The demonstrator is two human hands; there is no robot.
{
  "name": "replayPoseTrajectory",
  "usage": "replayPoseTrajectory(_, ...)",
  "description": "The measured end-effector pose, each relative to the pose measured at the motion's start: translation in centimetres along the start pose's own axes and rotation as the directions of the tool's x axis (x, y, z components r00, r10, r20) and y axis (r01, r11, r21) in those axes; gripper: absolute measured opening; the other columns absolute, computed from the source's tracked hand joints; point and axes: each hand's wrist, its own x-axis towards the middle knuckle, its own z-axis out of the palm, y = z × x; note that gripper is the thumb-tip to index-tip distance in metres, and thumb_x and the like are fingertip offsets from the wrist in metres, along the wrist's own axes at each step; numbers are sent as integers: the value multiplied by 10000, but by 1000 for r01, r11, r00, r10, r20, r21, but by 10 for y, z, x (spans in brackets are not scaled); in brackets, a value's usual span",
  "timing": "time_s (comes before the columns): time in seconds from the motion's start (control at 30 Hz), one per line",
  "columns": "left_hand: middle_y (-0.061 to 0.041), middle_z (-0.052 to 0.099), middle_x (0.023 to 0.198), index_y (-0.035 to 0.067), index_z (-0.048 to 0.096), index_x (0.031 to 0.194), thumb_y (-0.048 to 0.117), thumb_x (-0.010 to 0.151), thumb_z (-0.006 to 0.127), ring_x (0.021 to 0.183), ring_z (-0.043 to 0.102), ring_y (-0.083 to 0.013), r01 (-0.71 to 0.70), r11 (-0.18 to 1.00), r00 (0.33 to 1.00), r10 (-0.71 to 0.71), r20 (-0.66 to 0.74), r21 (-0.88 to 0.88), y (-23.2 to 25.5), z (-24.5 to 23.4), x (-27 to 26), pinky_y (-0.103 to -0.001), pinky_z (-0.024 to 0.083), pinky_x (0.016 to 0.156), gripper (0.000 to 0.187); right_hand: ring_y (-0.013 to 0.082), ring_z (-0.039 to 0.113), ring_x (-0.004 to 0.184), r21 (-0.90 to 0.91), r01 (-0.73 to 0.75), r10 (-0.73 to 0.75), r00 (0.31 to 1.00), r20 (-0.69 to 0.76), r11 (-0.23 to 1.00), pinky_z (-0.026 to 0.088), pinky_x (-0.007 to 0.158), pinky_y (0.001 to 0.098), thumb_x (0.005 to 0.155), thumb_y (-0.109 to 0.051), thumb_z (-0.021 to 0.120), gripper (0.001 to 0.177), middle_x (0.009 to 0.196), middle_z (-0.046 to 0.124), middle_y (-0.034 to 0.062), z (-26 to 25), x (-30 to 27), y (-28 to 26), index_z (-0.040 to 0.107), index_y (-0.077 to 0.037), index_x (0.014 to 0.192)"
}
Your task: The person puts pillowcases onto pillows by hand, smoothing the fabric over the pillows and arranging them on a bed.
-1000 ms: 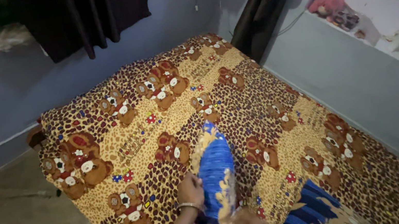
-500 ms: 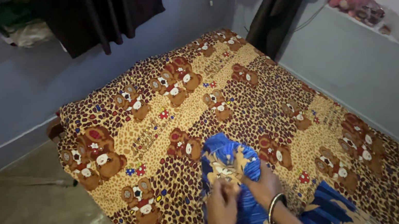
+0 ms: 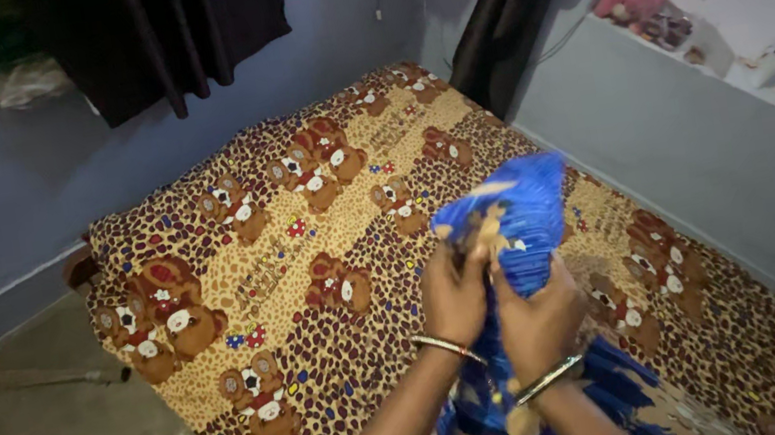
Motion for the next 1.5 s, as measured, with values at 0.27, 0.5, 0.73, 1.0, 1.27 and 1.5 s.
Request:
replayPoseTrajectory(0.27,-161,726,1120,-29,652,1209,144,986,572,1060,689,-295,-148,989,988,148,-36,-11,-90,-44,11,-447,509,911,293,390,654,755,-133,111,-45,907,419,985,481,679,491,769,-195,754,228,781,671,198,4,-63,-4,649,-29,886)
replayPoseTrajectory(0.5,-191,719,1000,14,695,1099,229,1001,580,914,667,-288,183,892,981,-136,-142,412,-113,-65,42,-446,504,834,262,359,595,1041,-32,612,-566,748,346,790,455,947,480,788,-431,794,569,1088,634,188,-39,1,-26,612,-42,1161)
replayPoseTrajectory(0.73,-36,619,920,25,618,1122,132,1013,483,816,536,-121,60,994,998,-62,-31,-88,-90,-55,31,-320,466,729,204,355,596,1177,-2,835,-594,393,702,550,285,1162,619,615,-657,812,899,1144,650,183,-35,82,-36,566,-53,1234)
replayPoseTrajectory(1.0,-70,551,792,-12,604,978,139,1079,512,744,490,-138,-168,982,979,176,-101,81,36,-87,-11,-345,426,652,203,388,709,882,-406,660,-218,654,724,633,537,807,522,761,-482,711,460,853,730,168,-31,89,-32,638,-149,1069)
replayPoseTrajectory(1.27,-208,623,915,-6,544,1106,116,828,749,863,598,-417,-583,673,796,586,152,456,26,-86,-53,-482,469,749,367,428,697,883,-374,573,-224,716,661,729,522,822,539,773,-524,724,540,911,725,211,-6,58,-40,624,-99,1090)
replayPoseTrajectory(1.5,-149,649,855,60,579,986,47,803,688,827,628,-388,-426,735,860,511,-17,528,30,-88,-40,-504,462,764,213,416,688,916,-58,607,-464,661,590,792,530,779,514,793,-414,749,461,950,717,201,-17,65,-38,633,-75,1083)
